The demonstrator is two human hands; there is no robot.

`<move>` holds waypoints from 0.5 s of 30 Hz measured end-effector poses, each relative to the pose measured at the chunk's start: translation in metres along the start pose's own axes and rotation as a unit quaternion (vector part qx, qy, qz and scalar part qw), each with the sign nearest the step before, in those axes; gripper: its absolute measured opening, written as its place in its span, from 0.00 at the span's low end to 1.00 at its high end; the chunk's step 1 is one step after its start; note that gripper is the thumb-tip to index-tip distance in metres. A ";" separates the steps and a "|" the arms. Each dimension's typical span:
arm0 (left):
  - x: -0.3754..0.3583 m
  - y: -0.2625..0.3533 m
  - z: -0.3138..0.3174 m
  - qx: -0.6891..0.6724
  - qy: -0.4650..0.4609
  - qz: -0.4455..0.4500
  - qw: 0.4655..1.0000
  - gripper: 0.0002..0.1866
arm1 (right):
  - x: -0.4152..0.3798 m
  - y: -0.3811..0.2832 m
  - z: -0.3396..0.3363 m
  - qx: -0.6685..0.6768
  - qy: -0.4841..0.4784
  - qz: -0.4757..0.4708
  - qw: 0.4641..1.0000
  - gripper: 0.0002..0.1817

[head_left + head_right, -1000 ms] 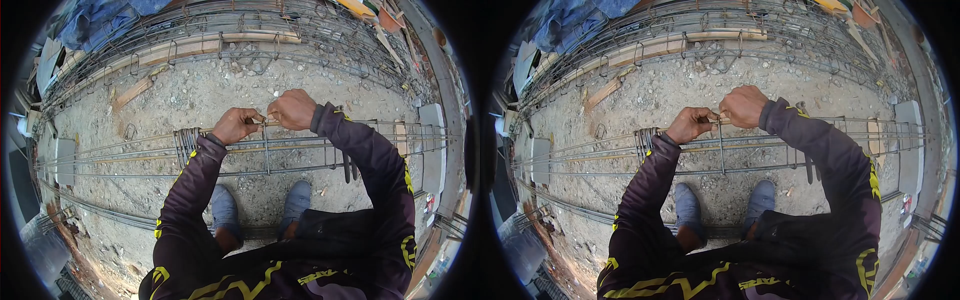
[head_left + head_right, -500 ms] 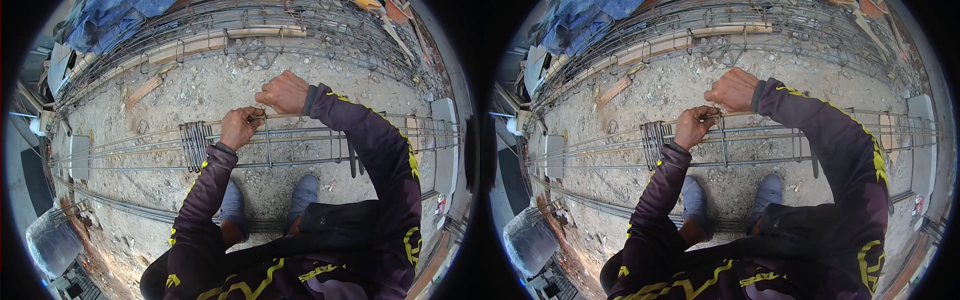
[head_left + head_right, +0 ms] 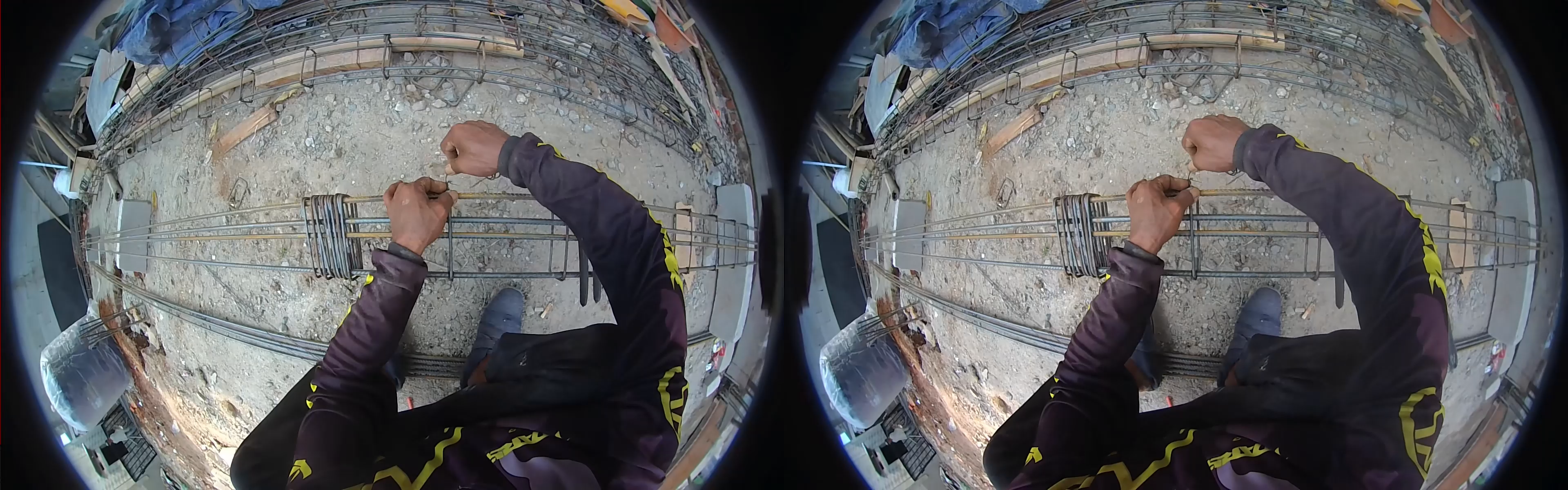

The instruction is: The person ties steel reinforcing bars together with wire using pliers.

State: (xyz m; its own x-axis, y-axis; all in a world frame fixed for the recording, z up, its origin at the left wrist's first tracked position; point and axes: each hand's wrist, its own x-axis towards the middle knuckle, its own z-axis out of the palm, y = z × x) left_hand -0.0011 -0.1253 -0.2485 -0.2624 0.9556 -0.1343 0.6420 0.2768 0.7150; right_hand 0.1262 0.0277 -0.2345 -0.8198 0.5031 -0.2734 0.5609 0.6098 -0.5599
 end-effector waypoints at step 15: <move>0.012 -0.018 0.048 0.037 0.213 0.070 0.974 0.06 | 0.034 0.035 -0.027 0.228 -0.145 0.059 0.961 0.04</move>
State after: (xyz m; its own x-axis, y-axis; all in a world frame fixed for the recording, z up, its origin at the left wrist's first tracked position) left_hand 0.0190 -0.1136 -0.2962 -0.4341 0.8597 0.2692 0.7390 0.1689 0.6522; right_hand 0.1211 0.0828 -0.2426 -0.7880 0.3200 -0.5259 0.5977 0.1928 -0.7782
